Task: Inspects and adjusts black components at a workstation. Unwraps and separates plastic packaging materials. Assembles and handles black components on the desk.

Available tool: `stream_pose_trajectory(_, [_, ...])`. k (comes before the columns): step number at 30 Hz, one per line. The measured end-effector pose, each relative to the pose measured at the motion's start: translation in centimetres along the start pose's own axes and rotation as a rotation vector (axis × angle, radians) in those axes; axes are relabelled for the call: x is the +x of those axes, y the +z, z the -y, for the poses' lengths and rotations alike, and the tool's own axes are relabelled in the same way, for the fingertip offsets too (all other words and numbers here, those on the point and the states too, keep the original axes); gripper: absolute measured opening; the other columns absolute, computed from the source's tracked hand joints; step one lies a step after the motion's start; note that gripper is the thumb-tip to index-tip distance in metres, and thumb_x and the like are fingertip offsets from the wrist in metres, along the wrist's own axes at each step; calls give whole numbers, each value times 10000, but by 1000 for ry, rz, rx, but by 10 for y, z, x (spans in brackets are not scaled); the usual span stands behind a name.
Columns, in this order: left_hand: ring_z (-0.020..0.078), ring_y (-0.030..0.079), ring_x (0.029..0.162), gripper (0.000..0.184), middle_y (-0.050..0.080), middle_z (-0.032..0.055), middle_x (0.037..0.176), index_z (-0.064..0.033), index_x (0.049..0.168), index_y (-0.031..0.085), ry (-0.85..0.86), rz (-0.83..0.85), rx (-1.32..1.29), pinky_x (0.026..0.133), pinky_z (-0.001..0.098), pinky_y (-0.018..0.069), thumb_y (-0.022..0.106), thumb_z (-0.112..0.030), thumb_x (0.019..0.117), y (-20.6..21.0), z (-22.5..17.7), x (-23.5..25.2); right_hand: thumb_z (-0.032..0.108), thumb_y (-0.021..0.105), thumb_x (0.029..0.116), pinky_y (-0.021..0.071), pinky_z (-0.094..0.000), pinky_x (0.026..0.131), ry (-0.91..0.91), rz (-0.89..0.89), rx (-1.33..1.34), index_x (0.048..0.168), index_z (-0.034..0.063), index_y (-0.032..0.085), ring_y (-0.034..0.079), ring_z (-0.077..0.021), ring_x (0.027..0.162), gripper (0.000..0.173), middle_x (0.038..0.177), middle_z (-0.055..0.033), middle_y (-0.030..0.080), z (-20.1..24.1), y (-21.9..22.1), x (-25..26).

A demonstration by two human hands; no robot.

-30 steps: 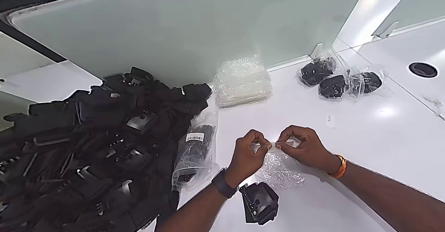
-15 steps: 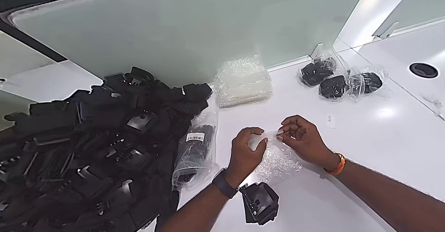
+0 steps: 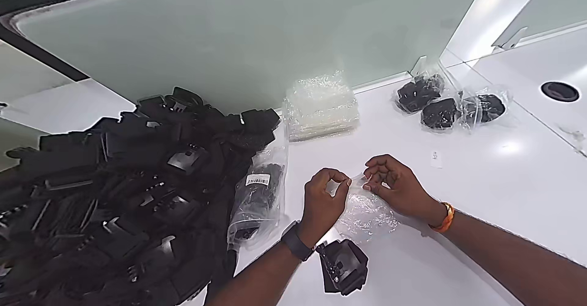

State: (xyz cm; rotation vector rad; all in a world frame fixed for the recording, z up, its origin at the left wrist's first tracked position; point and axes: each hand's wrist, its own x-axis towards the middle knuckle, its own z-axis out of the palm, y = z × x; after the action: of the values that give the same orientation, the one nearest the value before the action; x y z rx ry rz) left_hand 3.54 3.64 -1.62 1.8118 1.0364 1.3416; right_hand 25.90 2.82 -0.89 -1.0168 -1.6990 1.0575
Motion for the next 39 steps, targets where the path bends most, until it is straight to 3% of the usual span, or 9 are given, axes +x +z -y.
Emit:
stream_pose_trajectory(6, [120, 702, 935, 55, 741, 51, 932, -42, 927, 709, 18, 13, 14, 889, 303, 577, 736, -61, 883, 0, 2, 0, 77, 675, 949, 576, -239, 776, -58, -35, -11, 1200, 16, 568, 672, -74, 836, 279, 968, -8, 701, -4, 0, 0])
stream_pose_trajectory(10, [118, 691, 949, 44, 735, 45, 939, -53, 923, 703, 31, 4, 32, 886, 299, 565, 722, -70, 887, 0, 0, -2, 65, 661, 949, 568, -230, 757, -46, 1, -10, 1179, 21, 572, 662, -62, 804, 250, 910, 2, 689, -2, -1, 0])
stream_pose_trajectory(16, [130, 692, 961, 51, 741, 39, 943, -59, 931, 707, 48, 49, 34, 903, 328, 561, 730, -88, 896, 1, 3, -2, 85, 708, 925, 585, -266, 833, -119, -13, 54, 1147, 19, 602, 677, -92, 905, 254, 1039, -32, 695, -6, -1, 0])
stream_pose_trajectory(24, [171, 683, 1043, 183, 742, 60, 1054, -55, 1050, 721, 72, 164, 84, 954, 383, 552, 747, -157, 900, 2, 0, -5, 70, 694, 946, 590, -251, 837, -186, -36, 10, 1034, 38, 649, 693, -61, 888, 103, 978, 0, 726, -2, 1, -3])
stream_pose_trajectory(30, [137, 694, 1000, 85, 750, 31, 987, -76, 983, 724, 80, 180, 102, 960, 359, 545, 721, -147, 939, 2, -1, -6, 90, 707, 948, 591, -254, 857, -232, -2, -40, 1044, 27, 656, 694, -68, 921, 125, 1004, -19, 726, -5, 2, -4])
stream_pose_trajectory(39, [145, 701, 1004, 88, 753, 46, 997, -58, 986, 721, 97, 194, 56, 957, 358, 555, 731, -123, 928, 1, -1, -5, 94, 732, 919, 569, -211, 807, -238, -40, -82, 1003, 56, 665, 680, -30, 878, 114, 950, 15, 732, -4, 1, -4])
